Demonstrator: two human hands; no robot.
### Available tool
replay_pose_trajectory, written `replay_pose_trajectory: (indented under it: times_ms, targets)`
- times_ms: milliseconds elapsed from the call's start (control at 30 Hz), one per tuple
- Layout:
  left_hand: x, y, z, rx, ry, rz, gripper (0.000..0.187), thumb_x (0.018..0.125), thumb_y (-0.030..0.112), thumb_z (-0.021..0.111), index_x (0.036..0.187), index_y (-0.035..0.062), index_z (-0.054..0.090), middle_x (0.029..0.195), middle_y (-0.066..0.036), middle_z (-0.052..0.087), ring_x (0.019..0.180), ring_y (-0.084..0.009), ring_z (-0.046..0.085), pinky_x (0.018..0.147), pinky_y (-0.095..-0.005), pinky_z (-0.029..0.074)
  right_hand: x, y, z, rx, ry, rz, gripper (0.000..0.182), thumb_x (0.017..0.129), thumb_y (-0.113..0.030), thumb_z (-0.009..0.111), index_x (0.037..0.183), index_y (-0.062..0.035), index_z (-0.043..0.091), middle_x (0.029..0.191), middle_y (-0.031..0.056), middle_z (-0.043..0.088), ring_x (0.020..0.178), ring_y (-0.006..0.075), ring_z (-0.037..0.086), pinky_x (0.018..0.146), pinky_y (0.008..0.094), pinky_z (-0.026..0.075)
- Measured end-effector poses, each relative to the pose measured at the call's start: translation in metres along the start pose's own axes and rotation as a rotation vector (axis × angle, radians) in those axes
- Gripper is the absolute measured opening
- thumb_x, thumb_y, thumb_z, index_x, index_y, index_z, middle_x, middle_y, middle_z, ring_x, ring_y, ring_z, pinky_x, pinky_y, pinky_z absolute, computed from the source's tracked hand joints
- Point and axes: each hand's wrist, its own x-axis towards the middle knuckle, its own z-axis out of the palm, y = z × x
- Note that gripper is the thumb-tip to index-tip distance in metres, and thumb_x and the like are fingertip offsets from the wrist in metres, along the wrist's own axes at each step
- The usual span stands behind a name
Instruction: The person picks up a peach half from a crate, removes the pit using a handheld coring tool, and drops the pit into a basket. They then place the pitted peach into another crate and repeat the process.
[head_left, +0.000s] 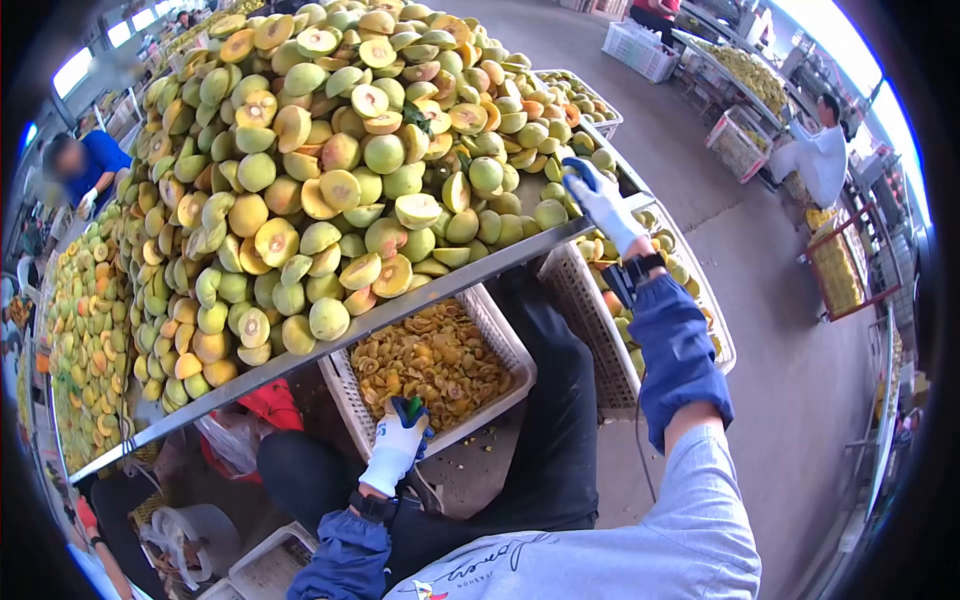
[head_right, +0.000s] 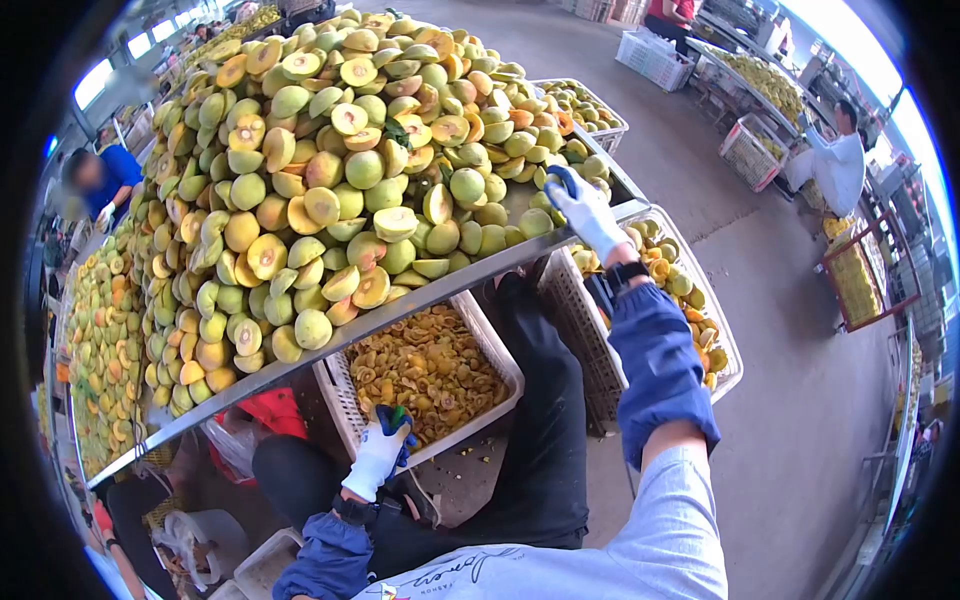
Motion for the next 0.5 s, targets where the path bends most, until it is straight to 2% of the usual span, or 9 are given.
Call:
replay_pose_trajectory:
  times_ms: [33, 67, 100, 167, 200, 267, 367, 400, 500]
  targets:
    - [-0.009, 0.011, -0.001, -0.019, 0.031, 0.076, 0.027, 0.09, 0.016, 0.062, 0.111, 0.0051, 0.048, 0.069, -0.008, 0.063, 0.048, -0.016, 0.057, 0.042, -0.0306, 0.046, -0.006, -0.008, 0.0, 0.464, -0.002, 0.001, 0.046, 0.094, -0.033, 0.057, 0.133, -0.0093, 0.053, 0.125, 0.0051, 0.059, 0.113, 0.0194, 0.055, 0.101, 0.0339, 0.039]
    - [-0.019, 0.023, -0.003, -0.078, 0.019, 0.06, 0.027, 0.091, 0.014, 0.06, 0.114, 0.0054, 0.049, 0.076, -0.006, 0.064, 0.054, -0.0133, 0.059, 0.045, -0.0282, 0.046, -0.013, -0.017, 0.002, 0.622, -0.01, -0.043, 0.046, 0.097, -0.032, 0.056, 0.134, -0.0058, 0.052, 0.123, 0.0015, 0.058, 0.114, 0.0129, 0.052, 0.098, 0.0274, 0.041]
    - [-0.027, 0.035, -0.002, -0.086, 0.016, 0.054, 0.027, 0.091, 0.014, 0.06, 0.114, 0.0054, 0.049, 0.076, -0.006, 0.064, 0.054, -0.0133, 0.059, 0.045, -0.0282, 0.046, -0.035, -0.047, 0.004, 0.896, -0.086, 0.006, 0.044, 0.098, -0.031, 0.054, 0.133, -0.0031, 0.052, 0.125, 0.0044, 0.057, 0.116, 0.013, 0.053, 0.099, 0.027, 0.042]
    - [-0.04, 0.05, 0.001, -0.299, 0.062, 0.315, 0.03, 0.094, 0.018, 0.058, 0.12, 0.0053, 0.053, 0.086, -0.005, 0.065, 0.059, -0.0094, 0.054, 0.052, -0.0256, 0.045, -0.075, -0.087, 0.018, 1.1, -0.211, -0.112, 0.047, 0.099, -0.03, 0.051, 0.136, 0.0002, 0.045, 0.126, 0.0134, 0.057, 0.113, 0.0238, 0.058, 0.098, 0.0361, 0.049]
    - [-0.044, 0.058, 0.001, -0.299, 0.052, 0.353, 0.031, 0.094, 0.017, 0.058, 0.122, 0.005, 0.052, 0.089, -0.005, 0.065, 0.061, -0.0089, 0.054, 0.054, -0.025, 0.045, -0.086, -0.088, 0.038, 1.52, -0.279, 0.112, 0.05, 0.099, -0.032, 0.05, 0.137, 0.0012, 0.043, 0.125, 0.0158, 0.057, 0.114, 0.0292, 0.058, 0.096, 0.0428, 0.051]
    - [-0.054, 0.075, -0.002, -0.314, 0.009, 0.429, 0.034, 0.094, 0.015, 0.057, 0.126, 0.0036, 0.051, 0.092, -0.005, 0.064, 0.064, -0.0084, 0.054, 0.056, -0.0246, 0.046, -0.123, -0.121, 0.056, 1.648, -0.37, 0.216, 0.051, 0.099, -0.033, 0.05, 0.136, 0.0006, 0.044, 0.126, 0.0158, 0.056, 0.114, 0.0298, 0.059, 0.097, 0.0458, 0.051]
    - [-0.064, 0.086, -0.003, -0.063, 0.134, 0.71, 0.033, 0.092, 0.008, 0.059, 0.124, 0.0039, 0.051, 0.093, -0.003, 0.063, 0.068, -0.0089, 0.056, 0.059, -0.0227, 0.045, -0.162, -0.143, 0.086, 1.721, -0.397, 0.352, 0.052, 0.097, -0.034, 0.049, 0.137, 0.0, 0.044, 0.128, 0.0157, 0.055, 0.113, 0.0282, 0.059, 0.097, 0.0441, 0.051]
    - [-0.074, 0.098, -0.006, 0.015, 0.181, 0.711, 0.033, 0.086, 0.009, 0.065, 0.117, 0.0024, 0.053, 0.089, -0.018, 0.068, 0.083, -0.0345, 0.069, 0.069, -0.0385, 0.052, -0.172, -0.154, 0.087, 1.631, -0.456, 0.312, 0.054, 0.096, -0.036, 0.049, 0.137, -0.0003, 0.044, 0.128, 0.0162, 0.055, 0.113, 0.0267, 0.059, 0.096, 0.0416, 0.051]
    - [-0.094, 0.11, -0.008, 0.177, 0.27, 0.829, 0.03, 0.086, 0.011, 0.066, 0.11, 0.0021, 0.051, 0.088, -0.017, 0.067, 0.08, -0.0355, 0.068, 0.068, -0.041, 0.052, -0.195, -0.163, 0.105, 1.692, -0.52, 0.306, 0.055, 0.096, -0.039, 0.049, 0.138, -0.0029, 0.044, 0.124, 0.0148, 0.058, 0.111, 0.0246, 0.06, 0.088, 0.0356, 0.054]
